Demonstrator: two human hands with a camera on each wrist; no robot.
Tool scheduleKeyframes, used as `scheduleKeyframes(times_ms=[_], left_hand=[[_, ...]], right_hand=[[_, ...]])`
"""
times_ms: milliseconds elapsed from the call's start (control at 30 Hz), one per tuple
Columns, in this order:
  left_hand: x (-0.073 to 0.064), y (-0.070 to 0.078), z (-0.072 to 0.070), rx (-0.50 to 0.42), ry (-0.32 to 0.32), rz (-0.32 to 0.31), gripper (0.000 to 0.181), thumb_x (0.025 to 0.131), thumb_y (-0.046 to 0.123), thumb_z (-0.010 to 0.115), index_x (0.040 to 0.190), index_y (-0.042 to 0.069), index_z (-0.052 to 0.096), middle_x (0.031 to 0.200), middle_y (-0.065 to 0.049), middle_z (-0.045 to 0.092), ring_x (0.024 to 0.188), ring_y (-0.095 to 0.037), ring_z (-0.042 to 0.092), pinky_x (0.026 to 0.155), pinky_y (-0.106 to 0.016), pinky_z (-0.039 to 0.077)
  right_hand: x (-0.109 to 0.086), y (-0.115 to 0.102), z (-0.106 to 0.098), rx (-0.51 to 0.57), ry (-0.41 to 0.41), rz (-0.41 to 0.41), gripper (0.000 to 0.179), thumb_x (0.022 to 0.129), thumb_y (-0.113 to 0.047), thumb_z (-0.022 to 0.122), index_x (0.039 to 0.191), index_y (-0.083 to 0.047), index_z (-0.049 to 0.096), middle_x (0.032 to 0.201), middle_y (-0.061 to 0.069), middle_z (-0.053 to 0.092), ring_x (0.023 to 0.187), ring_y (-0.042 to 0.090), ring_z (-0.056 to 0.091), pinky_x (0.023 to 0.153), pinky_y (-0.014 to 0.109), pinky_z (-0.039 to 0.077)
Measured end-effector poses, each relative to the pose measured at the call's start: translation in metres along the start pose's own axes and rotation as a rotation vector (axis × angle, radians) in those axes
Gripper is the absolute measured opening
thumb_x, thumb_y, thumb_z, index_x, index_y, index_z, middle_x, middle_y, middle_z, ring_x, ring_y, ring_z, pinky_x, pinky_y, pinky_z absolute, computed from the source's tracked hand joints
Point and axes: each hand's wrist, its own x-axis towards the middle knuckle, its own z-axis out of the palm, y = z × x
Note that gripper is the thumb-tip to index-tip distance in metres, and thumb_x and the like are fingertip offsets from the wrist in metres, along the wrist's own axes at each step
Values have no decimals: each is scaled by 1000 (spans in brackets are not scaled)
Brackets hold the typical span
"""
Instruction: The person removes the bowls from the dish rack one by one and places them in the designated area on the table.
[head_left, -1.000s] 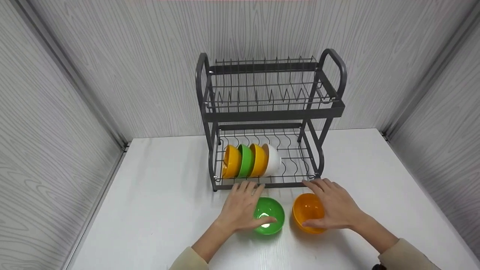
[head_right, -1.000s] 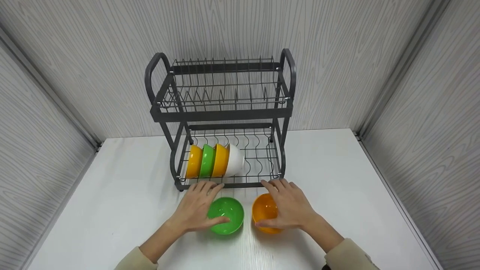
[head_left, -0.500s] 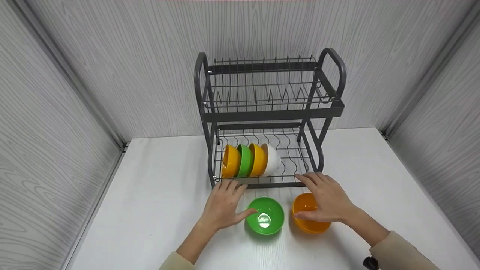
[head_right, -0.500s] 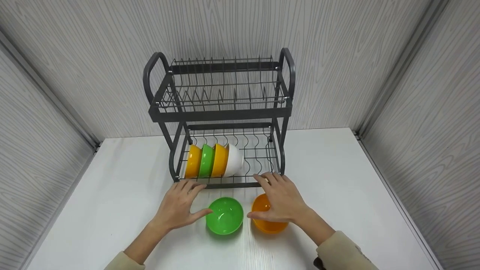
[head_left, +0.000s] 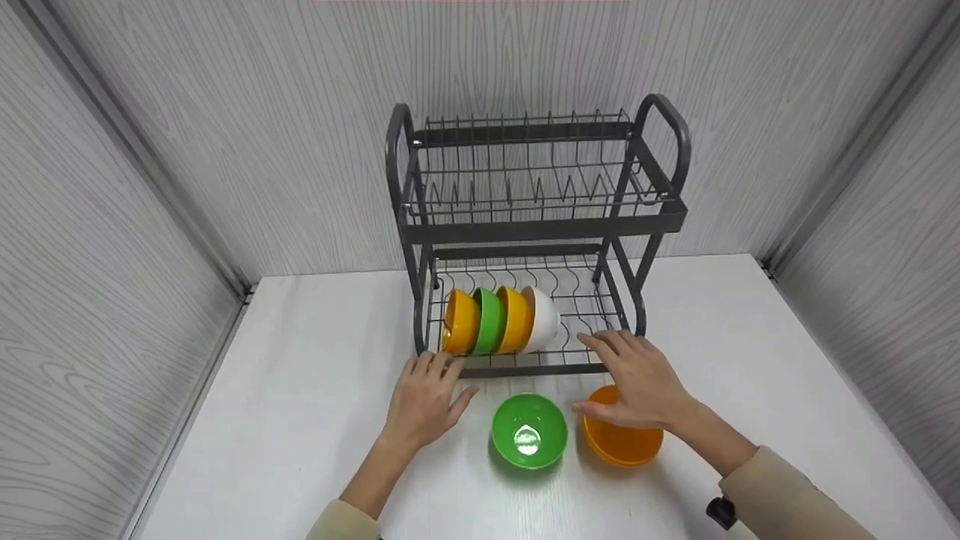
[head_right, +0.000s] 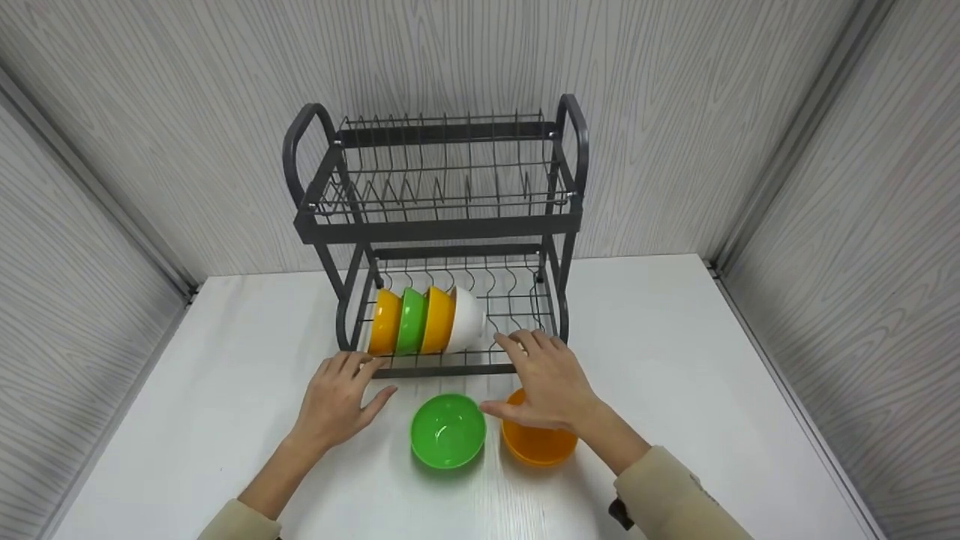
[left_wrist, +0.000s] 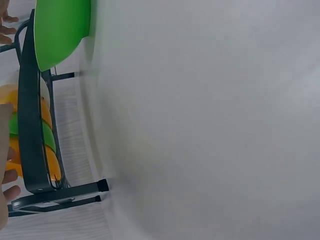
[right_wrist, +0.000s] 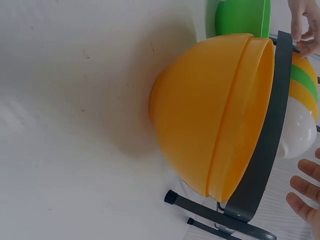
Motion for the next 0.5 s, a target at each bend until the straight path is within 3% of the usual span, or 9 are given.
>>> scheduleKeyframes(times_ms=[133,500], left_hand=[[-2,-4,7,-7,34,-1,45,83,43,87,113,13,72,103,-4,68,95,-24,62,82,-38,57],[-6,-7,21,13,116,18,33,80,31,91,103,13,75,97,-5,69,92,-25,62,78,-37,53]], right_hand=[[7,-1,-1,0,-1,-8,94,80,-69,75,151,-12,53,133,12,65,119,36,66,96,55,59],[23,-6,-1,-17,-12,-17,93,83,-72,70,151,-11,53,137,14,64,123,38,65,101,58,57]])
